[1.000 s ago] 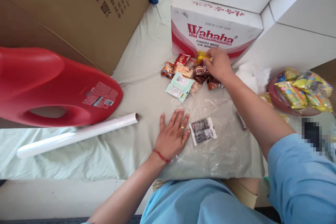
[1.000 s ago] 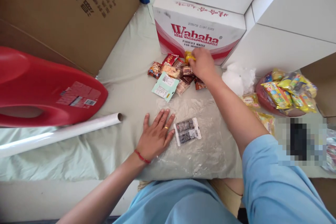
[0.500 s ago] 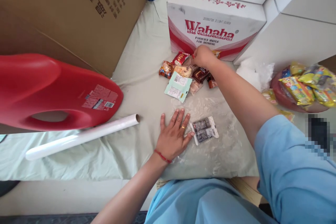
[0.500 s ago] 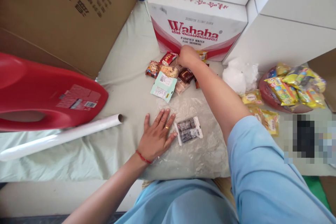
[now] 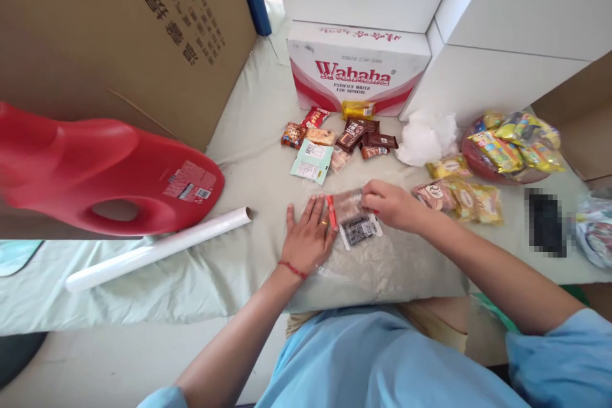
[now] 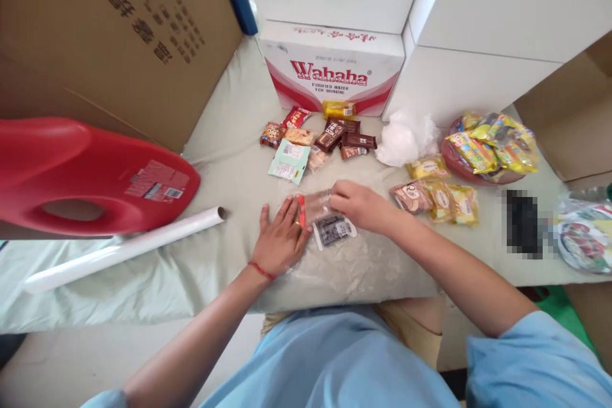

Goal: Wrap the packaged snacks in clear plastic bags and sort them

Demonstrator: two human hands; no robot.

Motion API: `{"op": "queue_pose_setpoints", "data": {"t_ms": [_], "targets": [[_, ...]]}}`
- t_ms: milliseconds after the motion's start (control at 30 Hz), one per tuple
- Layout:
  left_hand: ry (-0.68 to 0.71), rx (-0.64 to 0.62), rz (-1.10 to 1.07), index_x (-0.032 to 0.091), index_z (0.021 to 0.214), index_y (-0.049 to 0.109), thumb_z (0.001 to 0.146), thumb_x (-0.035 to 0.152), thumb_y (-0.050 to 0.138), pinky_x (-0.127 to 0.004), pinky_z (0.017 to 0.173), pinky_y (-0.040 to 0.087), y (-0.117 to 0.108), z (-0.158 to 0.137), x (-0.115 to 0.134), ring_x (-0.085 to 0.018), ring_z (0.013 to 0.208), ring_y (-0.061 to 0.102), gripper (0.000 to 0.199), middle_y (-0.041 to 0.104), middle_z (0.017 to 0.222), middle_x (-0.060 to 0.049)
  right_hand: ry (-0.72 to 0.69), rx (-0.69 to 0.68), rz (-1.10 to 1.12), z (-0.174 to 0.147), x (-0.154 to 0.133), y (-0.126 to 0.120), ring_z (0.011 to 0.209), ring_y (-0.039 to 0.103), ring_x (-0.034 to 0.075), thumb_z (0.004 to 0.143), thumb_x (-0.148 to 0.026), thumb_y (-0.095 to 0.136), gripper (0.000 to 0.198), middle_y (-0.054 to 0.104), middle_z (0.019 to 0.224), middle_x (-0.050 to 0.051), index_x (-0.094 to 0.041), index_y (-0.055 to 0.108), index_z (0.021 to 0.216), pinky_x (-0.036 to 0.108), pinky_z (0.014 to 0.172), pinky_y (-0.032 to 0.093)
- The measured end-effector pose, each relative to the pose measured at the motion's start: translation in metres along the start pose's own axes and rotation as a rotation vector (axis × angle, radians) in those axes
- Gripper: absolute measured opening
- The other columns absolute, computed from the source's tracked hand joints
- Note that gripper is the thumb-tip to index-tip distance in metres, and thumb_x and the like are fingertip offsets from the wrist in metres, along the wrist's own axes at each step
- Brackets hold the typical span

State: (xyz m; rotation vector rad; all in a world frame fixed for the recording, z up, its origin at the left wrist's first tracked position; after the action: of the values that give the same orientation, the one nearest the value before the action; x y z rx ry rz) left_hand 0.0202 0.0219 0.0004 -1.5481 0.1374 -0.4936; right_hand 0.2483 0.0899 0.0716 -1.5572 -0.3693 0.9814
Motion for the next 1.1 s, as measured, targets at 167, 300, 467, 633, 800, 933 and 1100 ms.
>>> {"op": "queue_pose_setpoints", "data": {"t_ms": [167,300,467,633,800,933,1100], "targets": [[-0.010,-0.005,0.024,0.022,0.161,0.037,0.107,0.044,0.032,-0.071,0.124,0.006,0.000,0.001,0.002,-0.031,0.158,0.028,0.058,0.029,0.169,-0.013,-0.014,-0.222,0.004,-0.028,0.003,0.015,0.093,0.056,0.022,0.094,-0.008,0.046,0.026,0.063,0.100,0.008,-0.019,0.069,0.096,0.033,0.083,0.045],[-0.010,-0.004,0.027,0.022,0.161,0.037,0.106,0.043,0.033,-0.071,0.124,0.006,0.001,0.000,0.001,-0.031,0.157,0.028,0.059,0.030,0.169,-0.013,0.023,-0.138,0.104,-0.019,-0.002,-0.009,0.102,0.059,0.023,0.094,-0.008,0.051,0.023,0.067,0.105,0.010,-0.017,0.071,0.104,0.036,0.094,0.046],[-0.004,-0.001,0.046,0.022,0.161,0.036,0.106,0.045,0.031,-0.071,0.124,0.008,0.002,0.000,0.001,-0.030,0.158,0.027,0.059,0.028,0.170,-0.013,0.120,-0.203,0.015,0.009,-0.021,0.001,0.117,0.060,0.031,0.086,-0.043,0.079,0.060,0.067,0.124,0.016,-0.016,0.060,0.136,0.039,0.096,0.048],[-0.015,-0.013,0.030,0.023,0.160,0.038,0.107,0.045,0.031,-0.070,0.124,0.007,0.000,0.001,0.002,-0.030,0.158,0.027,0.059,0.028,0.170,-0.012,0.120,-0.275,-0.071,0.013,-0.029,0.011,0.113,0.062,0.030,0.085,-0.033,0.080,0.059,0.069,0.120,0.014,-0.017,0.059,0.138,0.036,0.091,0.049],[-0.010,0.013,-0.011,0.024,0.161,0.037,0.107,0.044,0.031,-0.071,0.125,0.006,0.001,0.000,0.002,-0.030,0.158,0.028,0.058,0.030,0.169,-0.011,0.067,-0.310,-0.093,0.003,-0.030,0.009,0.116,0.060,0.031,0.085,-0.035,0.081,0.066,0.066,0.129,0.015,-0.016,0.055,0.142,0.039,0.096,0.049],[-0.010,0.026,-0.014,0.025,0.161,0.036,0.107,0.045,0.031,-0.070,0.125,0.004,0.003,0.000,0.001,-0.029,0.158,0.027,0.058,0.030,0.170,-0.011,0.051,-0.352,-0.173,-0.002,-0.035,0.019,0.116,0.060,0.032,0.083,-0.030,0.082,0.069,0.064,0.134,0.017,-0.014,0.053,0.144,0.041,0.099,0.049],[-0.009,0.027,-0.014,0.024,0.160,0.037,0.107,0.045,0.030,-0.069,0.125,0.001,0.003,0.000,0.001,-0.028,0.158,0.026,0.057,0.029,0.170,-0.010,0.119,-0.332,-0.181,-0.011,-0.034,0.024,0.123,0.059,0.033,0.086,-0.025,0.074,0.069,0.060,0.141,0.020,-0.012,0.048,0.149,0.044,0.101,0.049]]}}
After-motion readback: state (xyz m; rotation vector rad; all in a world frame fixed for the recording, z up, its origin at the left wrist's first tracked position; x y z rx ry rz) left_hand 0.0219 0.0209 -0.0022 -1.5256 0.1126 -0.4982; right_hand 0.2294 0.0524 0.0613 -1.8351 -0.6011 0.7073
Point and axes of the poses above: each hand's wrist, its own z-axis towards the middle knuckle, its own y-axis out of the palm, x = y × z, the point moved 2 cm from there along z, towards the middle knuckle
